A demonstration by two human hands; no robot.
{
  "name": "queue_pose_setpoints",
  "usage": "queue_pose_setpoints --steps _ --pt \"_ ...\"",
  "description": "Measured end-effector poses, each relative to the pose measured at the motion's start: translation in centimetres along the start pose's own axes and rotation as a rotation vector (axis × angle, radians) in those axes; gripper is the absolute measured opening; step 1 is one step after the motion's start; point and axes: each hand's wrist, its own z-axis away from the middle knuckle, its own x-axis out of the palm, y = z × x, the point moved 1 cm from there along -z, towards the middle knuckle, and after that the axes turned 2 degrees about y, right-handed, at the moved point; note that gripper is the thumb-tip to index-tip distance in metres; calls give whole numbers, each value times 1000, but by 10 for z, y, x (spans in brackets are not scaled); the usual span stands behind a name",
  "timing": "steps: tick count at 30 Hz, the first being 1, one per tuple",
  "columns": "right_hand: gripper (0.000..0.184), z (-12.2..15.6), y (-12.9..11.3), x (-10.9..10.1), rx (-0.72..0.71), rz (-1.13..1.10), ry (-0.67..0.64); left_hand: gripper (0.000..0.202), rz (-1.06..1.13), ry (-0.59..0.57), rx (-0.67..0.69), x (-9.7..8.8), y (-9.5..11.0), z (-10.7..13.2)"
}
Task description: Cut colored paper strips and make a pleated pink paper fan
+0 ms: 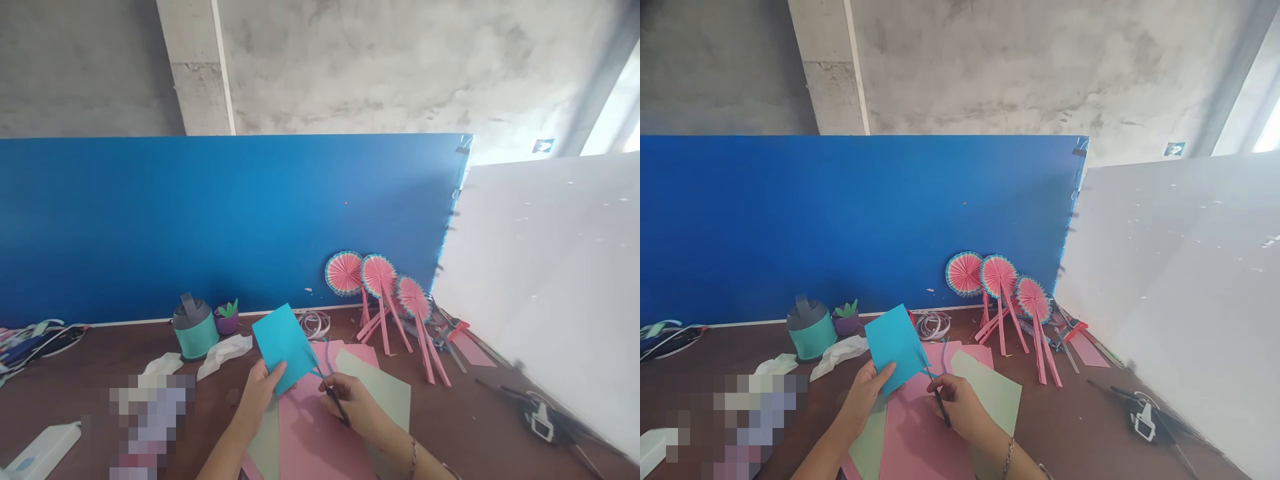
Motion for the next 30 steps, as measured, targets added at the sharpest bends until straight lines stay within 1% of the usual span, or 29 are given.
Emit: queue_pose_setpoints --steps 8,12,20,26,30 --pt "32 2 -4 -1 -8 15 6 30 14 -8 3 2 3 2" --pt "28 1 -4 -1 -16 41 20 32 18 -10 -9 1 3 2" --pt "26 -5 9 0 -31 61 24 33 29 -20 -26 1 3 1" --pt "29 -6 10 0 -41 32 41 40 51 -70 -79 1 -3 0" --pt "28 -6 7 0 -50 15 44 41 20 -99 -91 0 -3 0"
